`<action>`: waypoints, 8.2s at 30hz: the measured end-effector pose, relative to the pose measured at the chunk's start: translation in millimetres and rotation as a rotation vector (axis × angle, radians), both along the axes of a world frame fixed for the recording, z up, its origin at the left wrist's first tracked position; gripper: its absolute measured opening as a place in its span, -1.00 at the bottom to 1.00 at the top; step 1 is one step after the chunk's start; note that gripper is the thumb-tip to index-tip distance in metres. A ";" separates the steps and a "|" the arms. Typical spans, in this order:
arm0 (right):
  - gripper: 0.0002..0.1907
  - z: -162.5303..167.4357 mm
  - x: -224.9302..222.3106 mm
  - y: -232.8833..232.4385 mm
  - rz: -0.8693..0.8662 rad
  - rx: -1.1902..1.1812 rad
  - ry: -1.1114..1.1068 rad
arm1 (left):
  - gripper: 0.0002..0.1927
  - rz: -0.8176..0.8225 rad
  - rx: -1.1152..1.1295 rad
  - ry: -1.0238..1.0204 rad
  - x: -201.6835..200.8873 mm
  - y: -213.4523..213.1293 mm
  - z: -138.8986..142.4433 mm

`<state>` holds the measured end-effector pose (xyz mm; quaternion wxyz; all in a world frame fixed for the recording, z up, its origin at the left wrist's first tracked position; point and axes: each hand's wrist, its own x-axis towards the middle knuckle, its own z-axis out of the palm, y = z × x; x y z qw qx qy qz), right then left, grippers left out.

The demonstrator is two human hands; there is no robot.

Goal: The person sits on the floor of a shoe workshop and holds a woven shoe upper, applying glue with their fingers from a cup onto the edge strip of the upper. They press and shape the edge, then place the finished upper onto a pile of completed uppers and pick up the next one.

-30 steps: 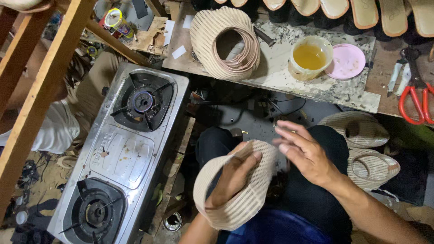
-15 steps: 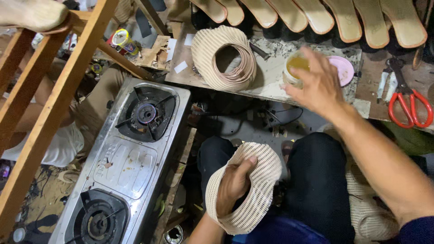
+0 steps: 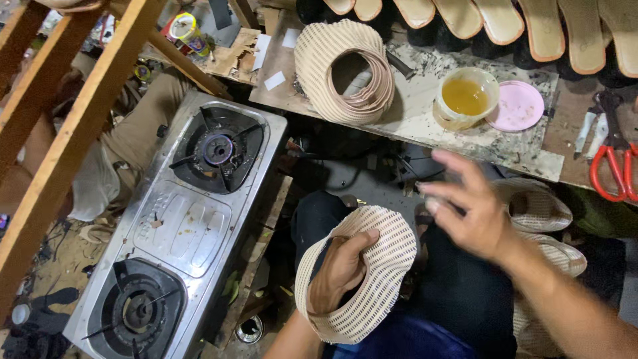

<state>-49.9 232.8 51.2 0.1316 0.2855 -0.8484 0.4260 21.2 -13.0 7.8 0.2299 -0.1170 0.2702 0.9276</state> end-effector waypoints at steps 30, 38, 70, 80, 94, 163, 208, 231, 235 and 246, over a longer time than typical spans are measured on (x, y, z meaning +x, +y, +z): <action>-0.18 -15.9 25.5 -22.0 0.127 -0.531 -0.813 | -0.67 0.224 -0.426 0.224 -4.6 19.9 36.5; -0.16 5.7 6.5 -28.3 0.068 -0.260 -0.571 | -0.68 -0.040 -0.893 0.492 -14.9 3.6 32.5; -0.53 -0.6 14.2 -17.9 -0.069 0.121 0.225 | -0.62 0.007 -0.244 0.316 -6.3 14.9 22.2; -0.56 -3.6 14.2 -18.3 -0.102 0.117 0.237 | -0.61 0.026 -0.142 0.184 -1.2 13.4 28.7; -0.52 -22.6 35.7 -31.1 -0.097 0.122 0.096 | -0.69 0.113 -0.237 0.201 -1.8 8.0 17.7; -0.60 8.6 -18.4 -7.2 -0.030 0.195 -0.009 | -0.81 0.008 -0.645 0.213 -10.3 11.4 14.4; -0.35 -16.6 45.3 -26.8 0.142 -0.215 -0.336 | -0.83 0.055 -0.438 0.141 -23.7 13.2 6.0; -0.34 -16.1 -130.7 53.2 -0.327 0.386 0.182 | -0.64 -0.255 -0.844 0.079 -16.2 -3.0 -3.4; -0.38 -15.8 -138.1 54.9 -0.291 0.493 0.197 | -0.71 -0.234 -0.543 0.076 -18.9 14.6 -6.5; -0.70 -23.9 -8.7 8.8 -0.070 0.105 -0.037 | -0.74 -0.078 -0.482 0.052 -32.7 7.7 -16.2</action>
